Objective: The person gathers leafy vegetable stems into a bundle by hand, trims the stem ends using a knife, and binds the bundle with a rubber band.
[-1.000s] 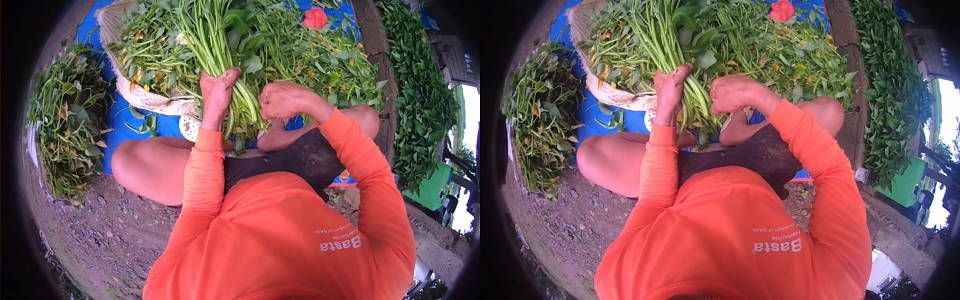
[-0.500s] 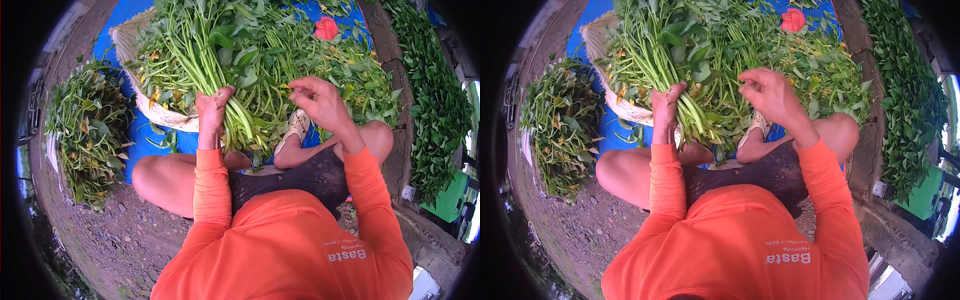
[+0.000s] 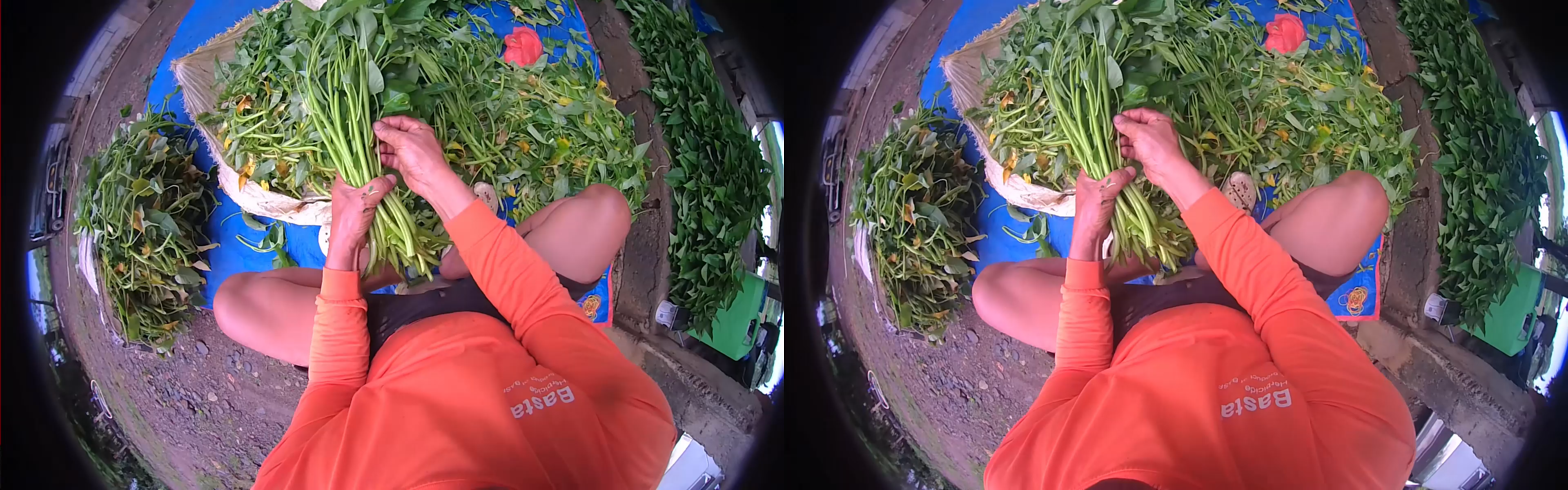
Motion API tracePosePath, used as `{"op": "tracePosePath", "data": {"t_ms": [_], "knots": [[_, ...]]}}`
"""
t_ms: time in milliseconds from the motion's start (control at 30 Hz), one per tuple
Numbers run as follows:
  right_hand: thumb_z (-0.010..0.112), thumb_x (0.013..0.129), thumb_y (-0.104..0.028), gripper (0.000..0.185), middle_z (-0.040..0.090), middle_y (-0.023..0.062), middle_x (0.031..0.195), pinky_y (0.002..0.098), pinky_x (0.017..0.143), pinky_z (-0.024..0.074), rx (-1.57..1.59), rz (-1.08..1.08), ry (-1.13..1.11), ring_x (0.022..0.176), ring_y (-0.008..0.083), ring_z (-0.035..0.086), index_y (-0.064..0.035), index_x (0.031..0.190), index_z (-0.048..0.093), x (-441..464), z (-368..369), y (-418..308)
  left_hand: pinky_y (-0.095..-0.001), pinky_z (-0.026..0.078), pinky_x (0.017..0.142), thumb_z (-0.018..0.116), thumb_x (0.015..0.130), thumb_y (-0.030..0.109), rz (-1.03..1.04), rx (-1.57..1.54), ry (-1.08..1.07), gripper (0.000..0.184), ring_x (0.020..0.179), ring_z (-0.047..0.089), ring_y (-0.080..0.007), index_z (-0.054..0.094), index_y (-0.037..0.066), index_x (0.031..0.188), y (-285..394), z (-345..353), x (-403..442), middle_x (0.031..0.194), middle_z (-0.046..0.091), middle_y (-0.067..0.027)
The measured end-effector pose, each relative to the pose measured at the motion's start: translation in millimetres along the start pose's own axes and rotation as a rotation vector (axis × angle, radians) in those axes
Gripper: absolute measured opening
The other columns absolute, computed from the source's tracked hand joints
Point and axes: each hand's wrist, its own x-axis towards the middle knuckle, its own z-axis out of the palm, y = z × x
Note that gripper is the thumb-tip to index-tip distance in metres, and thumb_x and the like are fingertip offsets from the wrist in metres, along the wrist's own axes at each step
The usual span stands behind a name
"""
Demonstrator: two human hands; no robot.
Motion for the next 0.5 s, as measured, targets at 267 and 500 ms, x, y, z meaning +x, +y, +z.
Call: {"op": "tracePosePath", "data": {"t_ms": [267,500], "knots": [[0.071,0.103,-0.018,0.021,0.074,0.0074,0.099,0.0276,0.071,0.0582,-0.698,-0.060,0.073,0.085,0.0126,0.069,-0.0013,0.115,0.074,55.6,-48.3,2.7,-0.0325,0.055,0.071,0.079,0.085,0.001,-0.110,-0.034,0.404,0.015,0.075,0.068,-0.0176,0.073,-0.004,0.097,-18.6,-55.1,15.5,0.086,0.071,-0.0065],[0.078,0.093,-0.017,0.016,0.076,0.0081,0.085,0.0331,0.066,0.0607,-0.946,0.200,0.349,0.070,0.0156,0.070,-0.0020,0.096,0.076,75.6,-112.6,35.6,-0.0317,0.056,0.068,0.078,0.087,0.003,-0.002,-0.027,0.496,0.014,0.070,0.068,-0.0179,0.074,-0.008,0.094,-14.3,-77.1,38.3,0.085,0.073,-0.0089]]}}
